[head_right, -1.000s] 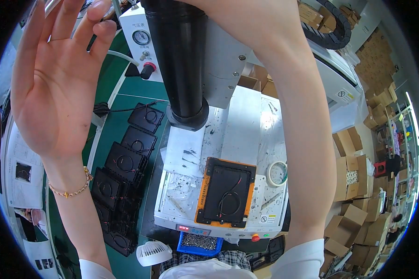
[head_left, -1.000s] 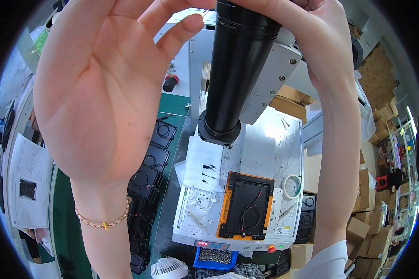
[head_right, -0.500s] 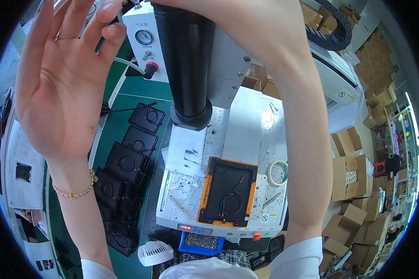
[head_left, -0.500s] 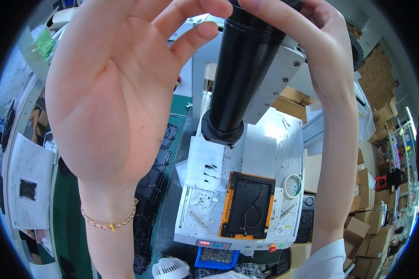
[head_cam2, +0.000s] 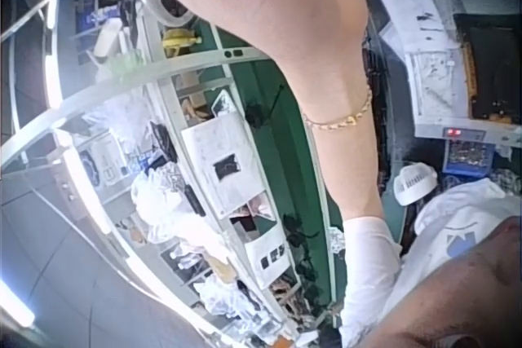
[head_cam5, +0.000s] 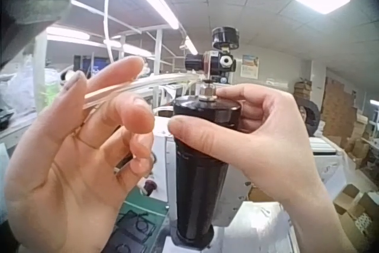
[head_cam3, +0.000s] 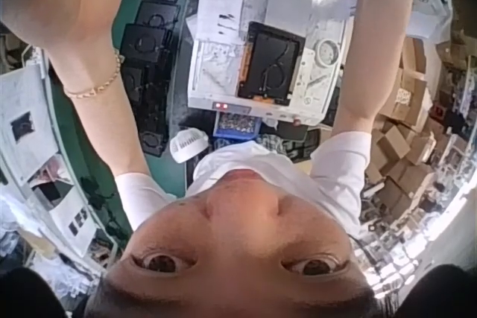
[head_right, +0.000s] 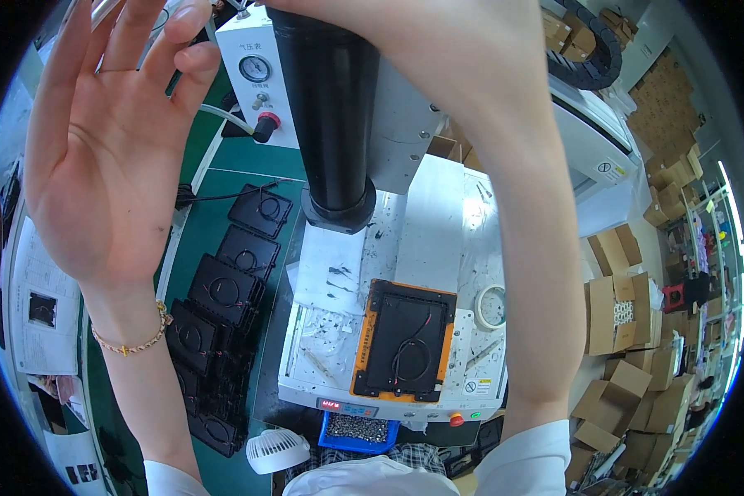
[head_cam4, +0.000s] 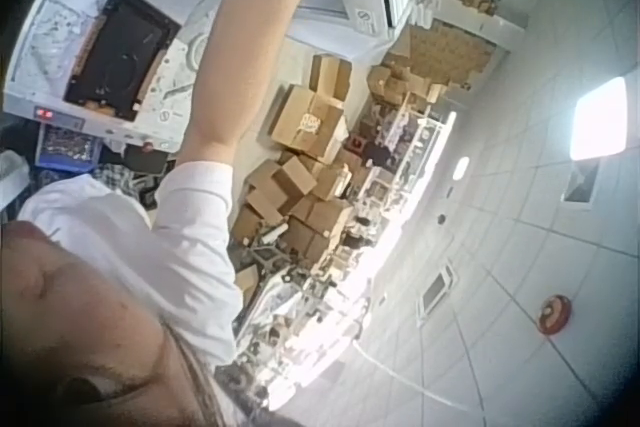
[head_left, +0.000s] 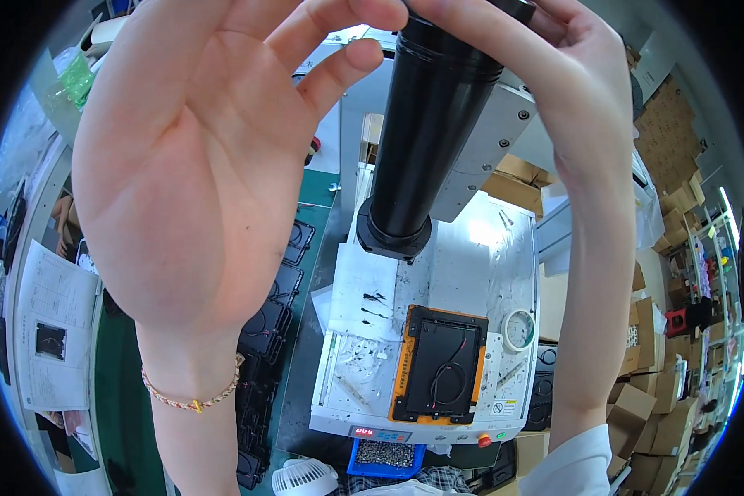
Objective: Servicing a glue dispensing machine by replacing the sealant cartridge and inspecting the nozzle and machine components.
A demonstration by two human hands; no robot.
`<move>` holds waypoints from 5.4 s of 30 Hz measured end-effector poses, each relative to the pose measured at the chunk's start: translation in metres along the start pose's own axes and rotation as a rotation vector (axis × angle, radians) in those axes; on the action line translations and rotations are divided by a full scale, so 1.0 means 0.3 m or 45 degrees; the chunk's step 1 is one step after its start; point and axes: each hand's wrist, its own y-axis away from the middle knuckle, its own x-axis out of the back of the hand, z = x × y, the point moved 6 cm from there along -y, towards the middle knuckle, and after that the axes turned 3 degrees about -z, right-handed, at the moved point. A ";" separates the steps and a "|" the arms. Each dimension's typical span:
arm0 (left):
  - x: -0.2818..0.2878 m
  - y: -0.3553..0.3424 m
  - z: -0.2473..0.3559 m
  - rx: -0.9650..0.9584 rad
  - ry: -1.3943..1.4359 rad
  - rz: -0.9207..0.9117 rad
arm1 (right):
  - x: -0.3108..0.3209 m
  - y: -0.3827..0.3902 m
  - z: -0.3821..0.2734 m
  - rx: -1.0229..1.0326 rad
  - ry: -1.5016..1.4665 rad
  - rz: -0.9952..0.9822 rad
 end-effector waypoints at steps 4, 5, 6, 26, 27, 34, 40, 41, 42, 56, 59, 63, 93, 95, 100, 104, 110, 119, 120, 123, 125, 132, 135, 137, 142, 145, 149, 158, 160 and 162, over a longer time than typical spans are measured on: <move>0.000 -0.005 0.001 0.003 0.006 -0.001 | 0.012 -0.001 0.001 -0.221 0.393 0.059; 0.004 -0.006 0.001 0.003 0.009 -0.001 | 0.005 -0.006 -0.007 -0.166 0.195 -0.012; -0.004 -0.006 -0.002 0.005 0.011 -0.001 | -0.005 -0.007 -0.012 -0.112 -0.003 -0.082; 0.003 0.000 0.011 0.017 0.015 0.042 | -0.032 0.044 -0.021 0.119 0.165 0.104; 0.003 0.003 0.008 0.018 0.016 0.044 | -0.027 0.043 -0.010 -0.001 0.159 0.134; 0.006 0.005 0.012 0.020 0.019 0.066 | 0.008 0.041 0.007 -0.295 0.015 0.125; 0.009 -0.003 0.005 0.020 0.028 0.077 | 0.010 0.025 0.009 -0.114 0.004 -0.044; 0.007 -0.005 0.003 0.020 0.035 0.078 | 0.010 0.025 0.007 -0.107 0.032 -0.076; 0.002 -0.006 0.004 0.017 0.041 0.076 | 0.017 0.001 0.063 -0.106 0.039 -0.072; -0.007 -0.004 -0.001 0.024 0.066 0.106 | 0.001 -0.011 0.102 0.832 -0.966 -0.487; -0.015 -0.008 0.019 0.021 0.048 0.119 | -0.006 -0.014 0.091 0.860 -1.010 -0.481; 0.006 0.002 0.001 0.034 0.043 0.140 | 0.010 0.056 0.048 0.063 -0.062 0.150; 0.007 -0.066 -0.005 -0.196 0.451 0.248 | -0.029 -0.175 -0.157 0.069 1.066 -0.949; 0.032 -0.088 0.032 -0.189 0.548 0.262 | -0.037 -0.182 -0.156 0.047 1.075 -0.946; 0.085 -0.122 0.039 0.001 0.788 0.328 | -0.031 -0.179 -0.127 0.106 1.051 -0.934; 0.120 -0.125 0.014 0.074 0.969 0.370 | -0.005 -0.185 -0.090 -0.079 0.648 -1.007; 0.133 -0.137 0.008 0.131 1.062 0.418 | 0.021 -0.197 -0.159 -0.194 0.746 -0.868; 0.110 -0.132 0.020 0.124 1.055 0.384 | -0.019 -0.175 -0.144 -0.134 0.956 -0.888; 0.108 -0.131 0.022 0.136 1.046 0.397 | -0.016 -0.177 -0.131 -0.147 0.924 -0.880; 0.110 -0.126 0.019 0.142 1.049 0.407 | -0.009 -0.173 -0.120 -0.138 0.892 -0.879; 0.112 -0.124 0.015 0.137 1.061 0.404 | -0.017 -0.170 -0.121 -0.117 0.889 -0.886; 0.114 -0.120 0.009 0.135 1.047 0.395 | -0.025 -0.166 -0.111 -0.140 0.967 -0.898; 0.109 -0.122 0.009 0.124 1.057 0.378 | -0.019 -0.165 -0.118 -0.117 0.826 -0.965; 0.105 -0.123 0.008 0.118 1.060 0.366 | -0.024 -0.170 -0.127 -0.129 0.705 -1.001; 0.110 -0.124 0.012 0.112 1.037 0.372 | -0.066 -0.196 -0.161 0.094 1.386 -1.021; 0.108 -0.121 0.009 0.126 1.045 0.397 | -0.079 -0.189 -0.160 0.158 1.484 -1.024; 0.108 -0.118 0.007 0.132 1.011 0.372 | -0.094 -0.143 -0.143 0.314 1.605 -0.783; 0.088 -0.114 0.020 0.145 1.072 0.386 | -0.094 -0.154 -0.160 0.018 1.812 -0.757; 0.089 -0.106 0.020 0.182 1.070 0.398 | -0.129 -0.152 -0.155 0.093 1.728 -0.877; 0.093 -0.102 0.022 0.175 1.089 0.412 | -0.117 -0.161 -0.130 -0.251 1.961 -0.587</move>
